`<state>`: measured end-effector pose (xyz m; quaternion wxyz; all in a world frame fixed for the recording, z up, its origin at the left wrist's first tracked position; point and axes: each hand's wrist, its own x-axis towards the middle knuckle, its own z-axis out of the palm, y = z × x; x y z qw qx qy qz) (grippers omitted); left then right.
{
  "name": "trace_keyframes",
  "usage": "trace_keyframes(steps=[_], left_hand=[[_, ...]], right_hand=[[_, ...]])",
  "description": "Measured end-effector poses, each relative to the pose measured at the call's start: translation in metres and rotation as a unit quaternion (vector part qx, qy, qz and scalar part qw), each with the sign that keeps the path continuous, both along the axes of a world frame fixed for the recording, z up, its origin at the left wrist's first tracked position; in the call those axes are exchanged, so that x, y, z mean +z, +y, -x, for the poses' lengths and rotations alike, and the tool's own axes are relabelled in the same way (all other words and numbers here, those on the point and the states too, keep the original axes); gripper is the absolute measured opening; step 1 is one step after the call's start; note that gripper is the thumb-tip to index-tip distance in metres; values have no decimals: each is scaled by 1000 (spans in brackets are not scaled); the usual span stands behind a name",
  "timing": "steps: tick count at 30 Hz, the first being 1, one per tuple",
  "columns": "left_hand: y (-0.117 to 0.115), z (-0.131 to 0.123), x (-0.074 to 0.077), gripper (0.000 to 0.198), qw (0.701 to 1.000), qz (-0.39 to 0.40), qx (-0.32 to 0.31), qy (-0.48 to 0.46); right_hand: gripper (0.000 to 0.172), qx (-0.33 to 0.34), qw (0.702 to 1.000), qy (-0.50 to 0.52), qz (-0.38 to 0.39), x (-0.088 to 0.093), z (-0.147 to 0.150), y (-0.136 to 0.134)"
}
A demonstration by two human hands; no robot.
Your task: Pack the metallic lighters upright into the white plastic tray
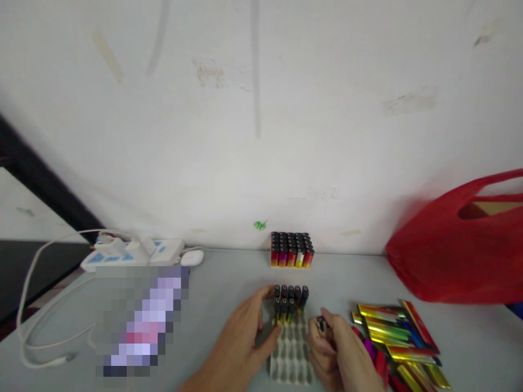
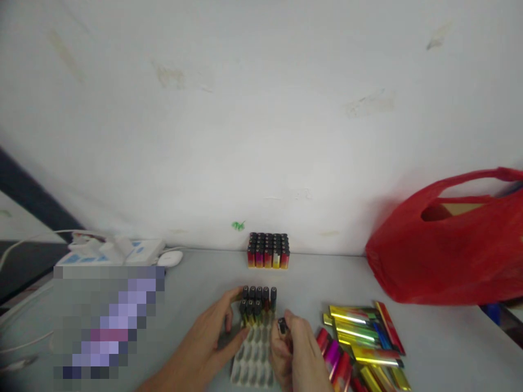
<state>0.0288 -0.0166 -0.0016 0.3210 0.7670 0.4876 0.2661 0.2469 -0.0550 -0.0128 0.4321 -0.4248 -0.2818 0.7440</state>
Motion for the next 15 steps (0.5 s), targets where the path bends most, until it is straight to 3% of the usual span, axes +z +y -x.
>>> trace_keyframes(steps=[4, 9, 15], left_hand=[[0, 0, -1, 58, 1000, 6, -5, 8], [-2, 1, 1, 57, 1000, 13, -10, 10], [0, 2, -2, 57, 1000, 7, -8, 14]], right_hand=[[61, 25, 1000, 3, -17, -7, -7, 2], [66, 111, 992, 46, -24, -24, -18, 15], [75, 126, 990, 65, -27, -27, -16, 25]])
